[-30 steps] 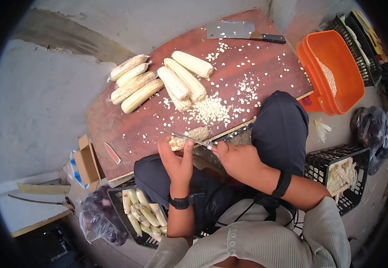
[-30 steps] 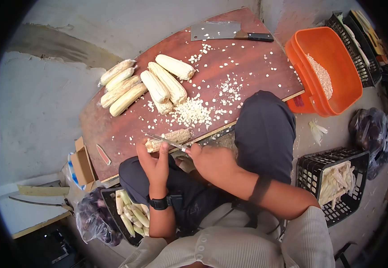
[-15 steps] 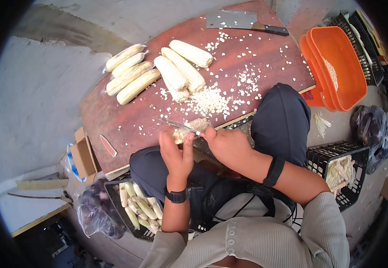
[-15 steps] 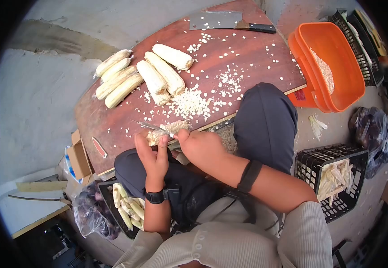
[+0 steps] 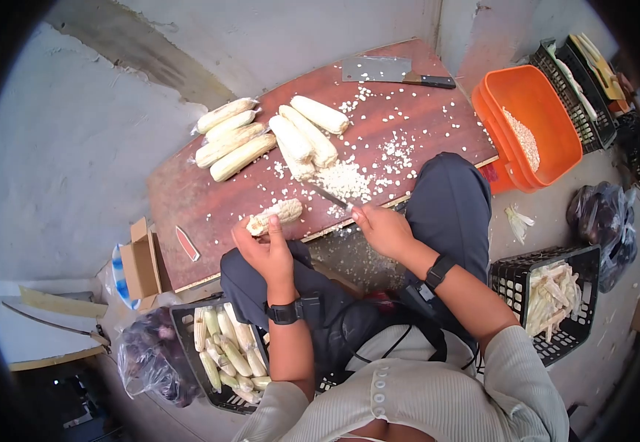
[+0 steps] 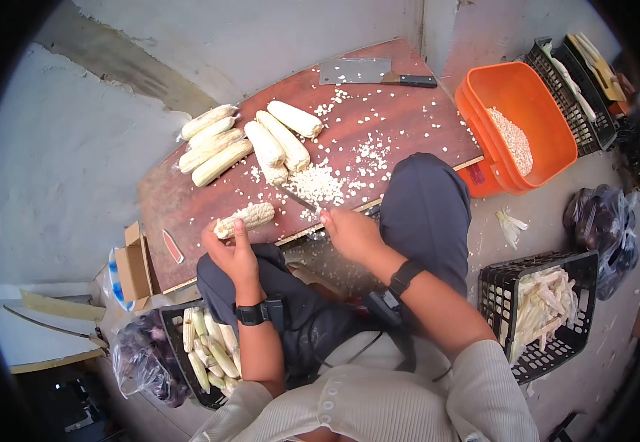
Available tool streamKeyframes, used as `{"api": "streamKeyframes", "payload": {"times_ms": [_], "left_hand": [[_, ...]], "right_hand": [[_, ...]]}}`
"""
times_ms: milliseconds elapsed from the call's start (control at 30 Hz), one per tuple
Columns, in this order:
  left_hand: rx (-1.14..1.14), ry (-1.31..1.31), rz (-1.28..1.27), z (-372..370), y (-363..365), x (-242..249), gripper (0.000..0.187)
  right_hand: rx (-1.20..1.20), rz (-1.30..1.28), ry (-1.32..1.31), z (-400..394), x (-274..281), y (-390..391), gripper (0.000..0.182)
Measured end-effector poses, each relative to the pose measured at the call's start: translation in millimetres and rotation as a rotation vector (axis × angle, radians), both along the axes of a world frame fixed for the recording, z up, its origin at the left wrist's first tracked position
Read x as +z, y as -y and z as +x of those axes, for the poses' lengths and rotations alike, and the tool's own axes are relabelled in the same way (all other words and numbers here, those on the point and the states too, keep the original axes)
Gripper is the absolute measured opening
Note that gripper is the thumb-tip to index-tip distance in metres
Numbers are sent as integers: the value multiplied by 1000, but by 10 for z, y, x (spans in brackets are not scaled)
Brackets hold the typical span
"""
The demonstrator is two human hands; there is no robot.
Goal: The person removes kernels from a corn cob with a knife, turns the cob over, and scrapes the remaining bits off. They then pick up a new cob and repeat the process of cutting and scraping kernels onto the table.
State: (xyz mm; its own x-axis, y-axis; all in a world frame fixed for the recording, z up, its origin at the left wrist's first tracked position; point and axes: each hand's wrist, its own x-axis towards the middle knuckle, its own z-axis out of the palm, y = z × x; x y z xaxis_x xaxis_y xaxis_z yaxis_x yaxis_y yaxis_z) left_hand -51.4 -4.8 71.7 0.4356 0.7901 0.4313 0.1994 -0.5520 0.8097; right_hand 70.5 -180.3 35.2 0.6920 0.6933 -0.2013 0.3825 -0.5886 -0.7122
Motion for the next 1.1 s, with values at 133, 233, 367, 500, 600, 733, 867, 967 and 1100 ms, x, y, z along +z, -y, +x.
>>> {"api": "streamKeyframes", "payload": {"times_ms": [133,233,367,500,600,733,867,967,1100], "left_hand": [[145,244,-18,-56,34,32,32],[167,253,-12,-90,13,68,33],[190,202,-9,-125,-12,46,34],[166,245,-18,-164,-22,47,33],[188,234,22,-177,-49,24,34],[183,220,-29,-167,-5,76,33],[183,196,-4,-137,8,91,32],[164,203,34,-115,-3,67,33],[124,170,15,-86,30,77,33]], "right_hand": [[45,16,27,-245,-41,-125,34],[118,96,72,-403,-96,-266,34],[130,-66,128,-390,-229,-308,32],[49,1,289,-90,-358,-82,32],[46,-260,280,284,-217,118,32],[23,-262,318,732,-174,322,32],[-19,-333,341,994,-123,394,33],[25,-242,263,942,-72,458,35],[120,-172,161,615,-151,499,38]]}}
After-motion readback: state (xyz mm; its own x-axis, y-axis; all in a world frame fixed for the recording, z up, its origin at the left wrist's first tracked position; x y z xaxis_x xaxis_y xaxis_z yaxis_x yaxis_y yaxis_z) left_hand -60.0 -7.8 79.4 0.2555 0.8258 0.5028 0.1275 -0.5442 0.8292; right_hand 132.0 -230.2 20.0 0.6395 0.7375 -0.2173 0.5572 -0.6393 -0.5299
